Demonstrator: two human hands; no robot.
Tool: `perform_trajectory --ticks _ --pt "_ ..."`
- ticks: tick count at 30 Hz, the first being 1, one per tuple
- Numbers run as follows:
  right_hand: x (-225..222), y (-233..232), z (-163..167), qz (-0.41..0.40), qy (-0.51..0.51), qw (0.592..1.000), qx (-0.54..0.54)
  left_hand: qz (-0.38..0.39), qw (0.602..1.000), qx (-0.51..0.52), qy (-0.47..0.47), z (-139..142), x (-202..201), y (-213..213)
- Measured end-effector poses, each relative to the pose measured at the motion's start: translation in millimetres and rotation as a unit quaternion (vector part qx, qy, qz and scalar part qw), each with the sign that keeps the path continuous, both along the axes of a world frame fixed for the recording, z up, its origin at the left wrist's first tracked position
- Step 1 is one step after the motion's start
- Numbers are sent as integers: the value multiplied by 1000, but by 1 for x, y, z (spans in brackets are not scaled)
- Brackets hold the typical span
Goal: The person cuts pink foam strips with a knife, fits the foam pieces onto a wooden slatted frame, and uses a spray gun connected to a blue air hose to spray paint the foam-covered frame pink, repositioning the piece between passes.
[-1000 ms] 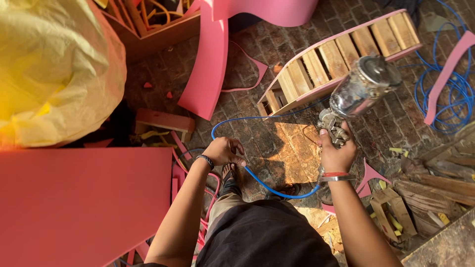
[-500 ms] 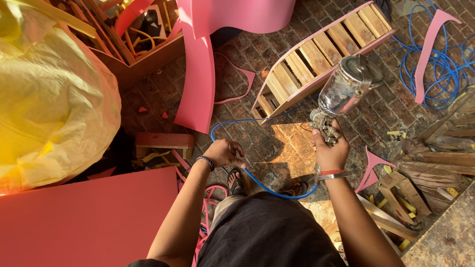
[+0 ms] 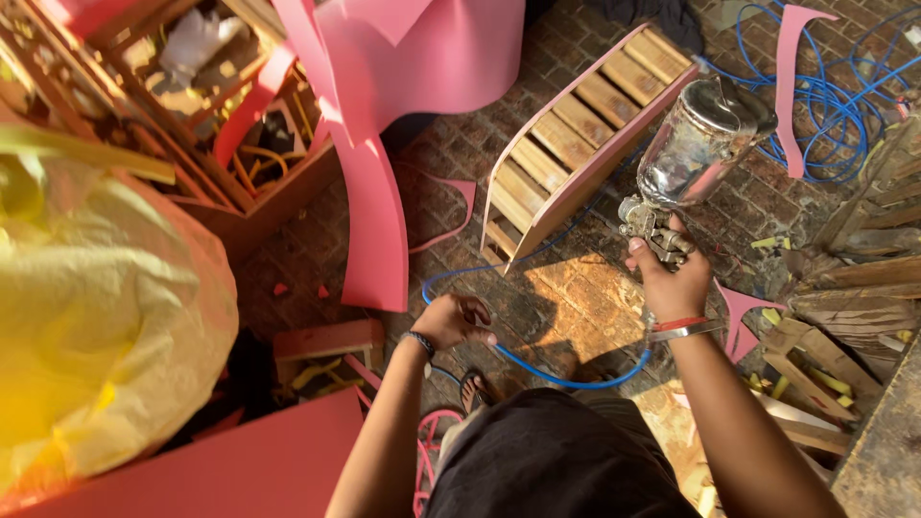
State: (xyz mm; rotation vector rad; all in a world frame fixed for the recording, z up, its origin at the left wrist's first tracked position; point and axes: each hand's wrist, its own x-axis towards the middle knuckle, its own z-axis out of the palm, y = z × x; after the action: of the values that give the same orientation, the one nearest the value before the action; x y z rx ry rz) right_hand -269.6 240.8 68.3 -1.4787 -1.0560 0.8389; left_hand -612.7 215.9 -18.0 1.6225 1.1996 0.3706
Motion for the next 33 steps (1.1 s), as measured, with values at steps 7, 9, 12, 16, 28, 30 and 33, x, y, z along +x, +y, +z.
perform_trajectory --ticks 7,9,12,16,28,30,33 --pt "74 68 21 31 35 998 31 10 999 -43 3 17 59 39" --pt "101 95 24 43 49 998 25 4 999 -36 -15 19 84 54" --pt "146 142 28 64 60 996 25 14 999 -36 -23 23 127 81" --pt "213 203 35 75 73 994 24 32 999 14 15 31 196 110" --pt "347 326 34 121 93 988 -13 55 996 43 49 43 334 189" --pt "358 338 30 126 92 987 -33 51 996 54 39 39 349 210" --pt "376 352 26 136 97 984 -68 25 998 47 34 28 367 247"
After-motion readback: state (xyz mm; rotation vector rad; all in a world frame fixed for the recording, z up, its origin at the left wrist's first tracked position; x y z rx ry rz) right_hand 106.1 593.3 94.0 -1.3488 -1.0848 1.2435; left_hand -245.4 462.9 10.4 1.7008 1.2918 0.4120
